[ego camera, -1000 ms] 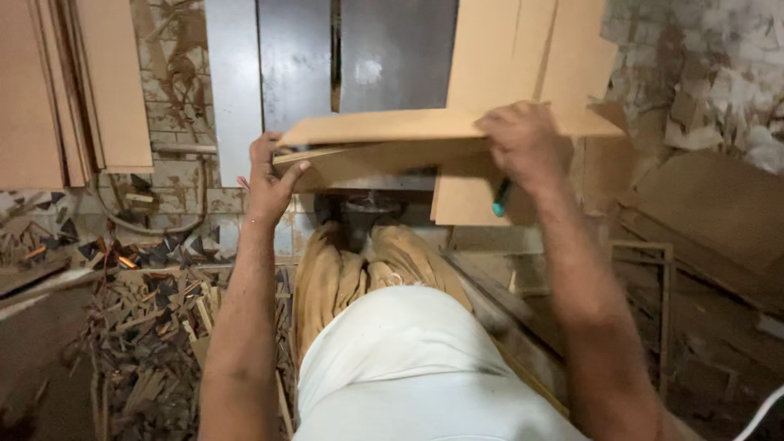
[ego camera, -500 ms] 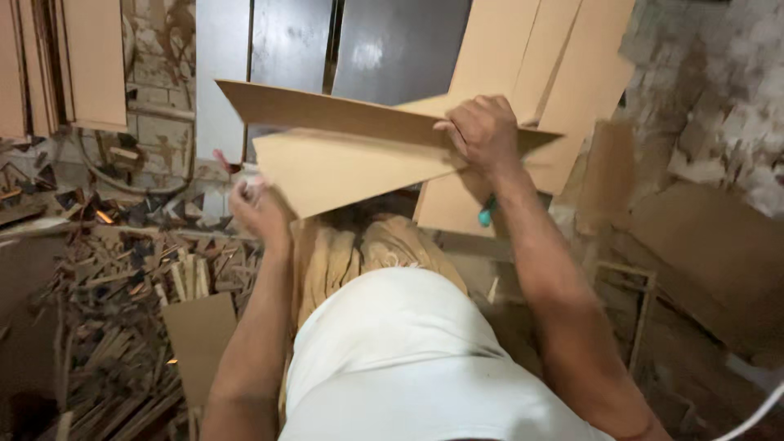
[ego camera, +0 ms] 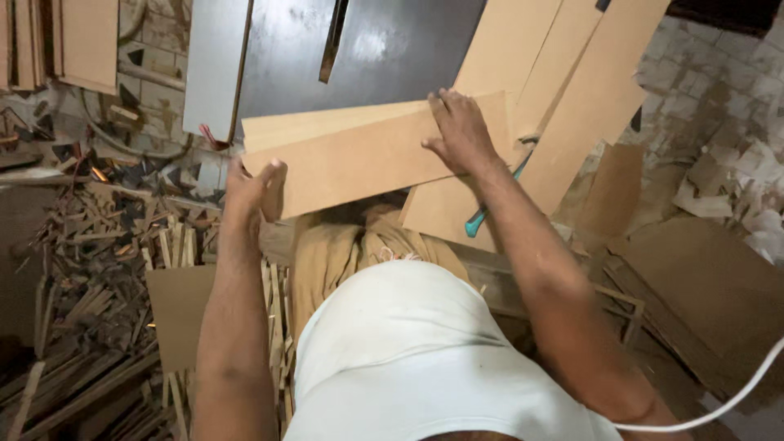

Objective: The person moves flat wood panels on a workbench, picks up a hammer from the bench, and lifts, turns and aligns individual panels and stacks of sheets, arranging them across the bench surface.

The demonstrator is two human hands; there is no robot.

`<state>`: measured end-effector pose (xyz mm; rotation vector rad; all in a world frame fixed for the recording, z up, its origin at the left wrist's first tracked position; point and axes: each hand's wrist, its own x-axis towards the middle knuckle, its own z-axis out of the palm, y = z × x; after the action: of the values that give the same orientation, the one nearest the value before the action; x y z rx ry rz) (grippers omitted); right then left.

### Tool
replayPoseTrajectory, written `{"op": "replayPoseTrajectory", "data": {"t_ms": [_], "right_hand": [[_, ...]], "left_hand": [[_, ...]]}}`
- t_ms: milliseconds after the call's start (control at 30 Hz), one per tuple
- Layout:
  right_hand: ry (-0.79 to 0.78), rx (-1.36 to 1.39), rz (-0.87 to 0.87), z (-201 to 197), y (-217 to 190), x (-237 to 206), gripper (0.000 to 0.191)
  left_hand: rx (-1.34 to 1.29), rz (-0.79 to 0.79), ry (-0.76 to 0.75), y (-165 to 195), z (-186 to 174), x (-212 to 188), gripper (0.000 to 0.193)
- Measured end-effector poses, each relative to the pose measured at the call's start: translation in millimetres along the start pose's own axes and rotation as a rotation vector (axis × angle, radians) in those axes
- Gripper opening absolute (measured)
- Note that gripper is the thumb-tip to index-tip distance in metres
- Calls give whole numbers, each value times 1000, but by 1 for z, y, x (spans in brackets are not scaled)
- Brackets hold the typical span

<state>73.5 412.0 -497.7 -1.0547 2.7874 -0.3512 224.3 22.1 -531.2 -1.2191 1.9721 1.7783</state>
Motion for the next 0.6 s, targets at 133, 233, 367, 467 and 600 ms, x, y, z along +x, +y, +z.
{"op": "replayPoseTrajectory", "data": {"t_ms": [133, 233, 367, 467, 600], "right_hand": [[19, 136, 48, -22, 5, 2, 88], [-17, 167, 50, -62, 11, 0, 64], [98, 9, 130, -95, -14, -36, 38], [191, 17, 152, -86, -34, -39, 25], [237, -113, 278, -74, -36, -54, 38]], "left_hand": [[-251, 227, 11, 21, 8, -35, 47], [-278, 393, -38, 33, -1, -45, 44], [-125, 590, -131, 49, -18, -16, 39], [-106, 663, -220, 55, -16, 13, 37], [-17, 636, -212, 50, -7, 32, 47]]}}
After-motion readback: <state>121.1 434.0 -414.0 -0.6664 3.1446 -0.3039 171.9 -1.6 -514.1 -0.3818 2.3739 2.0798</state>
